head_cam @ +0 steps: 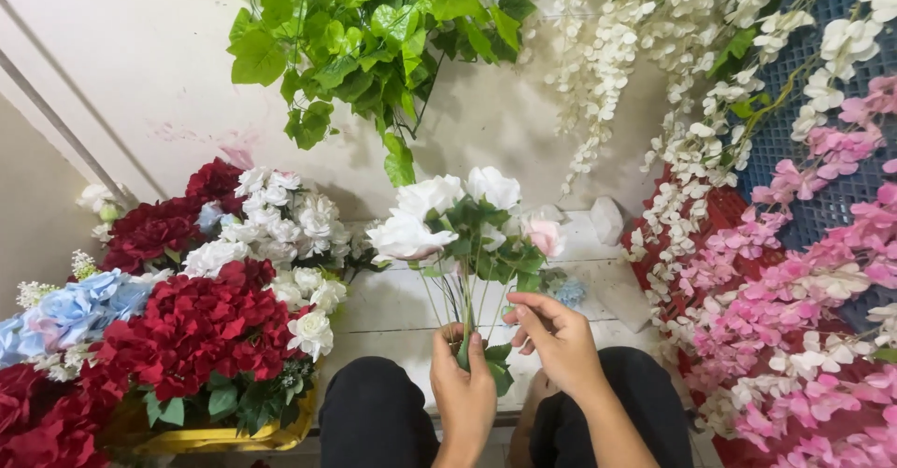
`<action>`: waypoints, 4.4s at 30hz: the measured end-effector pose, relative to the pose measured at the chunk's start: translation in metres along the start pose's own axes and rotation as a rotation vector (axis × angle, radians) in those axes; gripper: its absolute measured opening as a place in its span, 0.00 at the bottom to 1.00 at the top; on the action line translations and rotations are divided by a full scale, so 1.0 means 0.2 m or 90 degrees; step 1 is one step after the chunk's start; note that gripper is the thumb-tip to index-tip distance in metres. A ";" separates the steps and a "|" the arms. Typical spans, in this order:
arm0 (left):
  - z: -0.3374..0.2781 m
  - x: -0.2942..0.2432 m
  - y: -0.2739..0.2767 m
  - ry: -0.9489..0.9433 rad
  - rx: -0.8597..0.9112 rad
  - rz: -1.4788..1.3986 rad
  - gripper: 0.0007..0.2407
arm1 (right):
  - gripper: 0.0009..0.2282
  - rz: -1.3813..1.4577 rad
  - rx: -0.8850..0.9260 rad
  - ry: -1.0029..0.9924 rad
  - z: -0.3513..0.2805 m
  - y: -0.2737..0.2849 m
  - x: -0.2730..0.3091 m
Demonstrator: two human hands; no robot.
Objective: Arranging white artificial flowers by grouping stems and placing them into a larger floral arrangement.
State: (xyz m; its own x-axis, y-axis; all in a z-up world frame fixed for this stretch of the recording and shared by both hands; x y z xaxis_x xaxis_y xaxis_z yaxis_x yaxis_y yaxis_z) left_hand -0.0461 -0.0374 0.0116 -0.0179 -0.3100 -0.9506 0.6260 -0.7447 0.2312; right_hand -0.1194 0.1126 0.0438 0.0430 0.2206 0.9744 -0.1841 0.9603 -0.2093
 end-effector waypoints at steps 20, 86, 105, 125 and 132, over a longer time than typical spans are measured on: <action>-0.03 0.18 -0.16 0.106 0.092 -0.198 0.06 | 0.12 0.123 -0.097 -0.141 0.19 0.04 0.04; -0.06 0.27 -0.25 0.104 0.160 -0.113 0.06 | 0.14 0.125 -0.036 0.000 0.17 0.08 0.06; -0.04 0.12 -0.16 0.088 0.161 -0.072 0.05 | 0.10 0.067 -0.146 0.006 0.17 0.02 -0.04; 0.08 0.29 0.00 0.214 0.068 -0.192 0.08 | 0.02 -0.225 -0.126 0.124 -0.09 -0.16 -0.52; 0.12 0.24 0.06 0.188 0.037 -0.166 0.07 | 0.02 -0.239 -0.050 0.047 -0.20 -0.15 -0.63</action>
State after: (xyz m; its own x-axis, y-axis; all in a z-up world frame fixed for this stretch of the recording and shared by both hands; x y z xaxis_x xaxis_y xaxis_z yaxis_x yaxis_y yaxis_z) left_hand -0.0575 -0.0750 -0.0259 0.0603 0.0705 -0.9957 0.5847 -0.8110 -0.0220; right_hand -0.0808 0.0632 -0.0751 0.1637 -0.1399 0.9765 -0.0667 0.9860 0.1525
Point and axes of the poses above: each hand's wrist, its own z-axis towards the middle knuckle, its own y-axis out of the back of the hand, x = y × z, the point moved 6 cm from there along z, towards the middle knuckle, and after that the axes turned 10 degrees about z, right-handed, at the moved point
